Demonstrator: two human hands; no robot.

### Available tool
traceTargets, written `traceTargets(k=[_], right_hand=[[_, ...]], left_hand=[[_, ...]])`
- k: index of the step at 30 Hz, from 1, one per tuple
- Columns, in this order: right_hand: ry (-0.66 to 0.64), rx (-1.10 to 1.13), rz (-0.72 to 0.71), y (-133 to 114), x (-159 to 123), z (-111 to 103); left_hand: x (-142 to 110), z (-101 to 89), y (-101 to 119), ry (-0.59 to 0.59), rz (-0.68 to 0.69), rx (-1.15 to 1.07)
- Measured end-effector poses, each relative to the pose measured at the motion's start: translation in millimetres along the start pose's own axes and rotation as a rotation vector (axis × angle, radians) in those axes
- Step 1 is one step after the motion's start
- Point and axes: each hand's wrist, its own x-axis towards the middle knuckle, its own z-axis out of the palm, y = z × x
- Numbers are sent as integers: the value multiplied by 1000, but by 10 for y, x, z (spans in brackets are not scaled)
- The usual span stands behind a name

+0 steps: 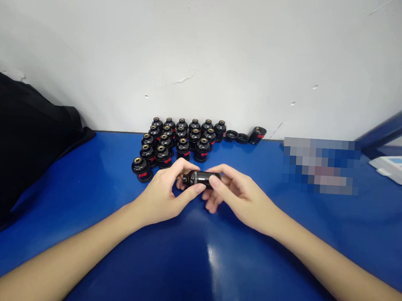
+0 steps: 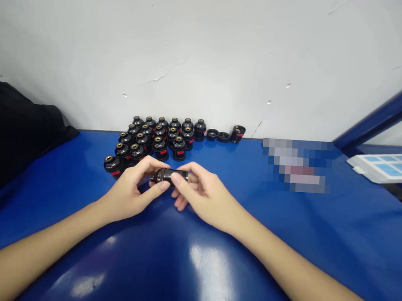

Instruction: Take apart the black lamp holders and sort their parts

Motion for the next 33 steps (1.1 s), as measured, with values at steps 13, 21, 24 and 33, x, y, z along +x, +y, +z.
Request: traceTargets(k=[13, 21, 24, 33], right_hand=[[35, 34, -211, 61, -4, -22], [-20, 62, -60, 15, 24, -98], [56, 27, -171, 25, 4, -100], [83, -363, -262, 88, -35, -140]], left_hand=[[21, -14, 7, 11, 15, 0], [9, -10, -30, -34, -47, -84], [13, 0, -40, -3, -146, -193], [13, 24, -55, 45, -105, -363]])
